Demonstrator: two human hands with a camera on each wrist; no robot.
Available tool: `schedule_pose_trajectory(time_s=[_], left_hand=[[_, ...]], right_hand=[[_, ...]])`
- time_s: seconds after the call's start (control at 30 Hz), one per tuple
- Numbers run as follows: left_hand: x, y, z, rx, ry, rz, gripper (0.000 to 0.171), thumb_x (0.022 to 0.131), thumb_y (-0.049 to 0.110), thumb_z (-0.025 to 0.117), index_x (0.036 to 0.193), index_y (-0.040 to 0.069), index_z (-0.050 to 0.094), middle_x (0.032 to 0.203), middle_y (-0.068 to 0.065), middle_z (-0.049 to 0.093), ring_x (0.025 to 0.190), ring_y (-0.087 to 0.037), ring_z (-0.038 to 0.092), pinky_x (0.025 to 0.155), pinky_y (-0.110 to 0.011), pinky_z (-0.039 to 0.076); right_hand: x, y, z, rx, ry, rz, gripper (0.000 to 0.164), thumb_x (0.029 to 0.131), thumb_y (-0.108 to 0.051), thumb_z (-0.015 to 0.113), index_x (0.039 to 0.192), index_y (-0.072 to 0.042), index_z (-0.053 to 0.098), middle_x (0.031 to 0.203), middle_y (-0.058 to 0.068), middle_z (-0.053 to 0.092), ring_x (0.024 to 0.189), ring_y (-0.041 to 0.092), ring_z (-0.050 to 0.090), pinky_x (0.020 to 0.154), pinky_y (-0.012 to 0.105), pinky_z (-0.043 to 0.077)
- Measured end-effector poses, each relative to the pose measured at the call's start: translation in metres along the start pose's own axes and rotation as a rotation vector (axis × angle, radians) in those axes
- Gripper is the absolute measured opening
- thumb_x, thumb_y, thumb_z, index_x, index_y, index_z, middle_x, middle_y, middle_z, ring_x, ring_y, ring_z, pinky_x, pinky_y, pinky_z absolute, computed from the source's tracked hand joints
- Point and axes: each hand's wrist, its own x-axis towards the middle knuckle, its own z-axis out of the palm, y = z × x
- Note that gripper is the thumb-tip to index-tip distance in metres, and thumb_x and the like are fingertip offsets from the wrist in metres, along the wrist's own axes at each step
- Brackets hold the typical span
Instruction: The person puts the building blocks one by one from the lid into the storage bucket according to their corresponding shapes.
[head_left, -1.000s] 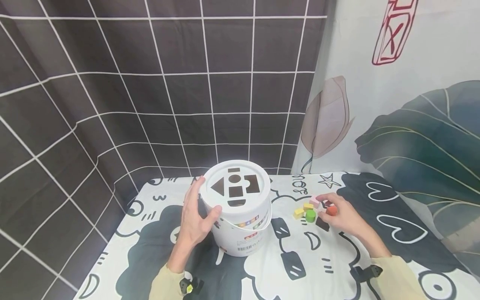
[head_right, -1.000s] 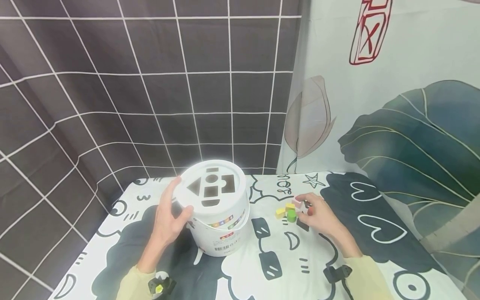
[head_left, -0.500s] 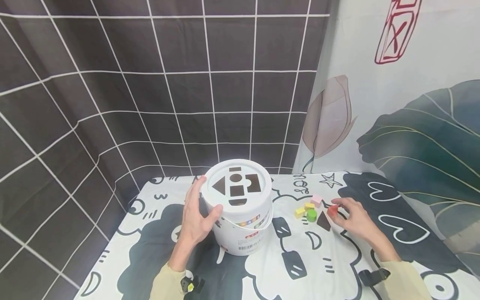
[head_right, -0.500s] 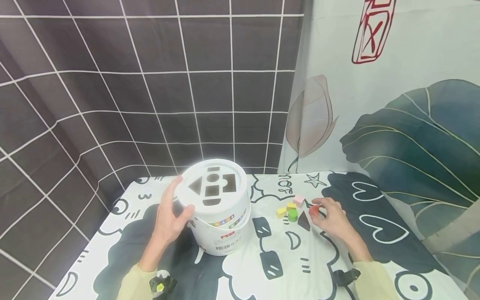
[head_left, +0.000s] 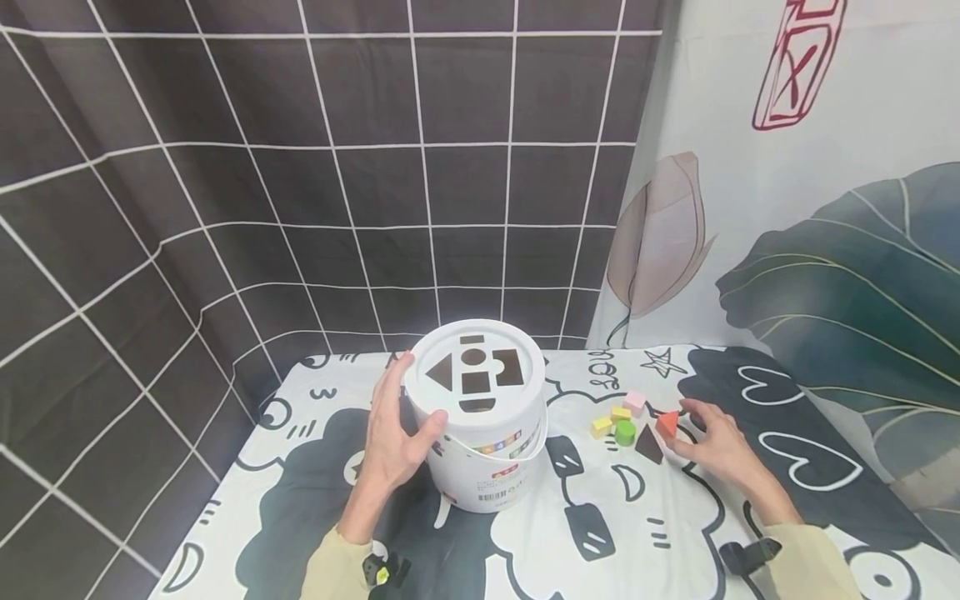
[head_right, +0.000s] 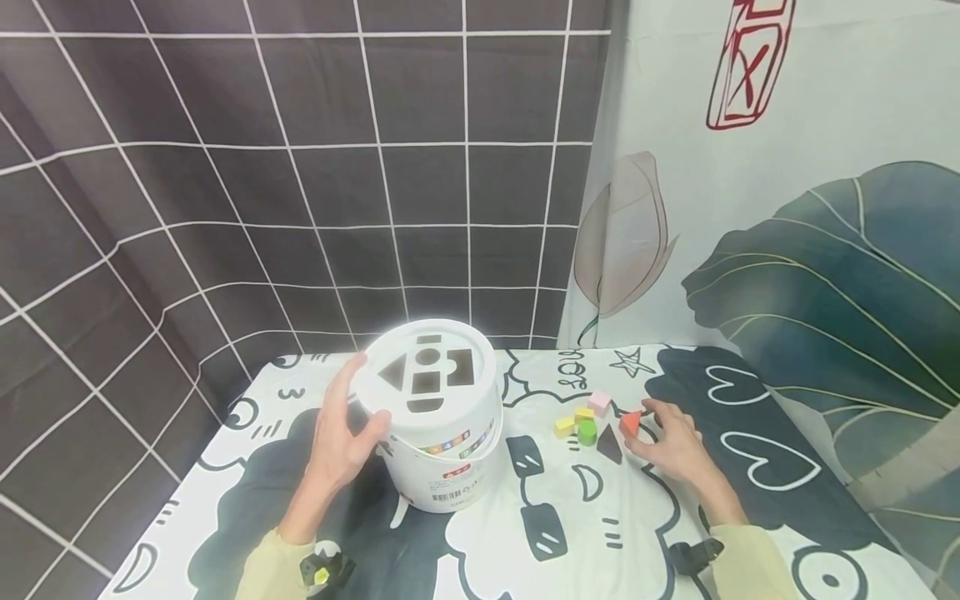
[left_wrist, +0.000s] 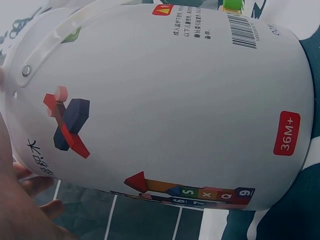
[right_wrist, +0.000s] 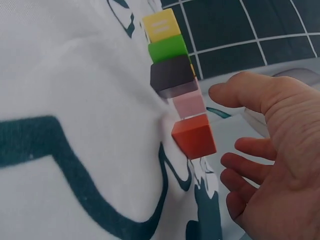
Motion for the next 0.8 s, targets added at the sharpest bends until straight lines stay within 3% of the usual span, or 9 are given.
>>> schedule_pose_trajectory(time_s=[0.8], left_hand=[[-0.0011, 0.0001, 0.0004, 0.013, 0.001, -0.007, 0.082, 0.079, 0.039, 0.066, 0.149, 0.005, 0.043, 0.152, -0.015, 0.044, 0.143, -0.037, 0.032, 0.111, -0.065, 0.023]], right_hand=[[0.0036, 0.0083, 0.0093, 0.010, -0.036, 0.048, 0.082, 0.080, -0.014, 0.079, 0.141, 0.018, 0.034, 0.137, 0.040, 0.038, 0.124, 0.058, 0.035, 0.095, 0.069, 0.039]])
